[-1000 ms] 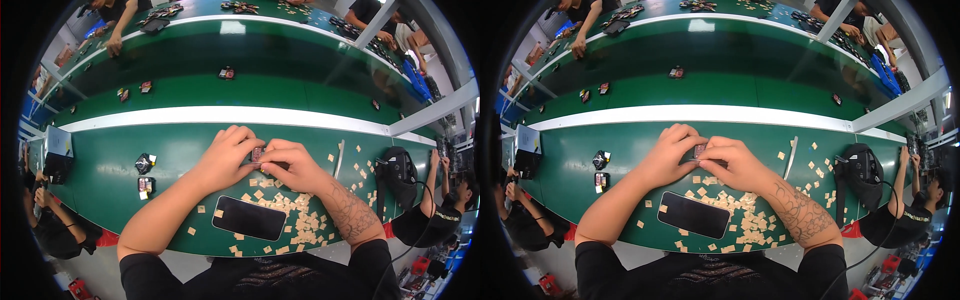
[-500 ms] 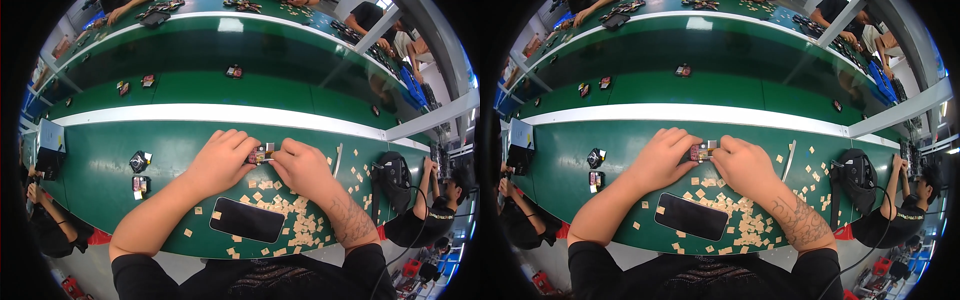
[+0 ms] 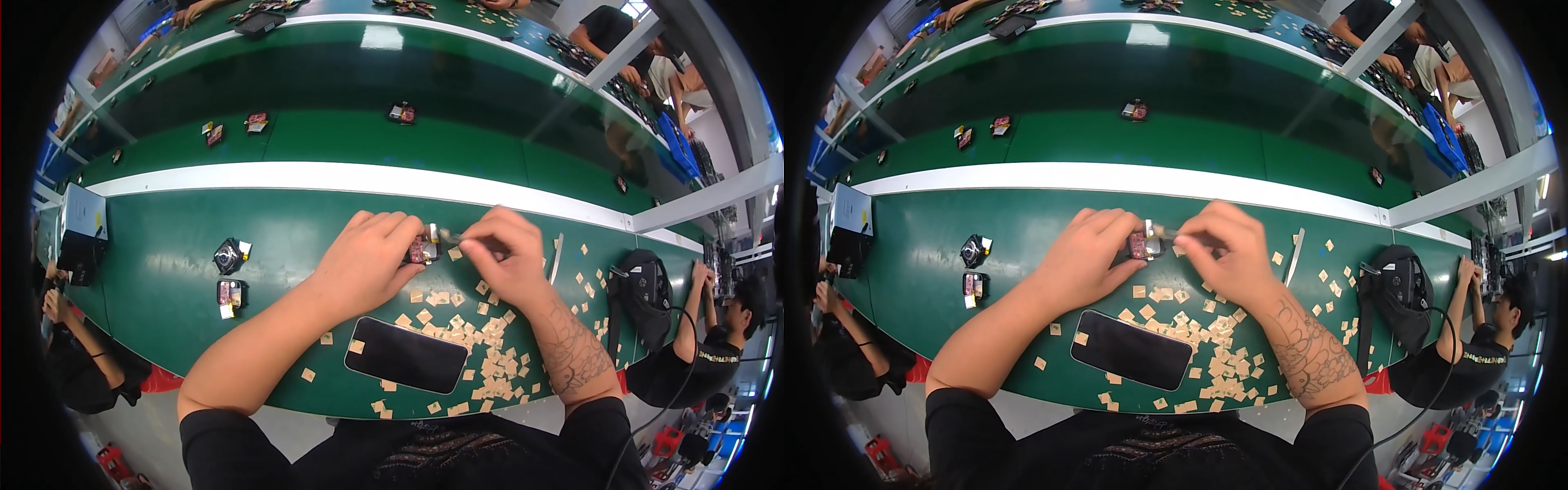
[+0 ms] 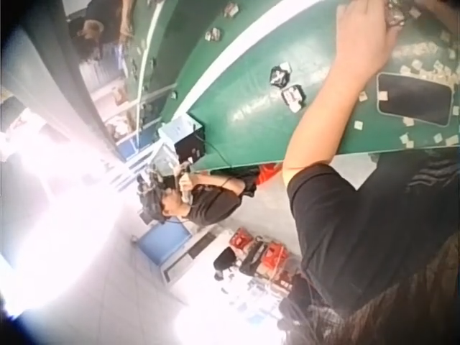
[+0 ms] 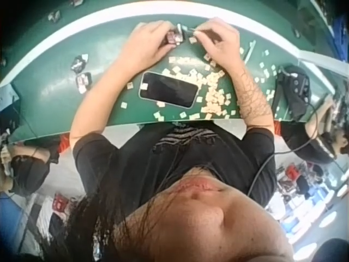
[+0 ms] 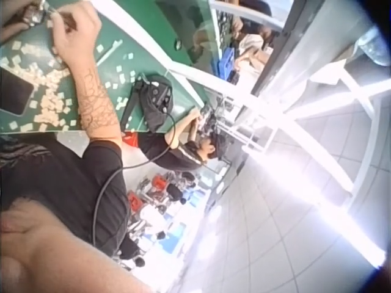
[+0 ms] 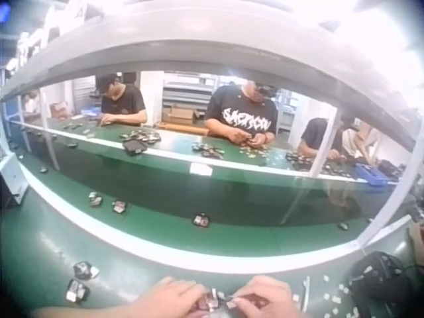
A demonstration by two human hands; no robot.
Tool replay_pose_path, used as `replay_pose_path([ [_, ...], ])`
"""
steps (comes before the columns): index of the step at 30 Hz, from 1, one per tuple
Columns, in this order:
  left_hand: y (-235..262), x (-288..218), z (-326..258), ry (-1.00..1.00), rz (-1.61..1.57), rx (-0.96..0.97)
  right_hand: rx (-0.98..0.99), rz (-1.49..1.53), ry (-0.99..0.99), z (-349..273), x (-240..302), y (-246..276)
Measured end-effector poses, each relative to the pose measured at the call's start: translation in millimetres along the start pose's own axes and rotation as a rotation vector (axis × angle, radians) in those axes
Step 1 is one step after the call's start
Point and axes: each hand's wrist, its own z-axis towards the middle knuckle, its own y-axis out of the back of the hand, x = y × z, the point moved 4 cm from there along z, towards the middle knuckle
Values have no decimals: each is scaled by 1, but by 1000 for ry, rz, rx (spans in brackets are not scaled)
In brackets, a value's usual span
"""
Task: Assembling small electronic components and housings at a factory workbench.
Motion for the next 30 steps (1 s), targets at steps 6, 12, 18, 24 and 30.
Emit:
replay_pose_path([
  [6,0,9,0,-12,-31,-15,151,-132,18,5,5,-15],
  [12,-1,9,3,-30,-125,-10,193,-142,-56,8,9,-17],
  [18,-3,6,2,-70,-69,23,177,-22,-104,7,3,-20],
  [24,-1,4,2,-132,7,5,219,136,-270,5,0,-16],
  [30,1,4,-1,-148,39,-5,316,167,-324,8,5,-10],
])
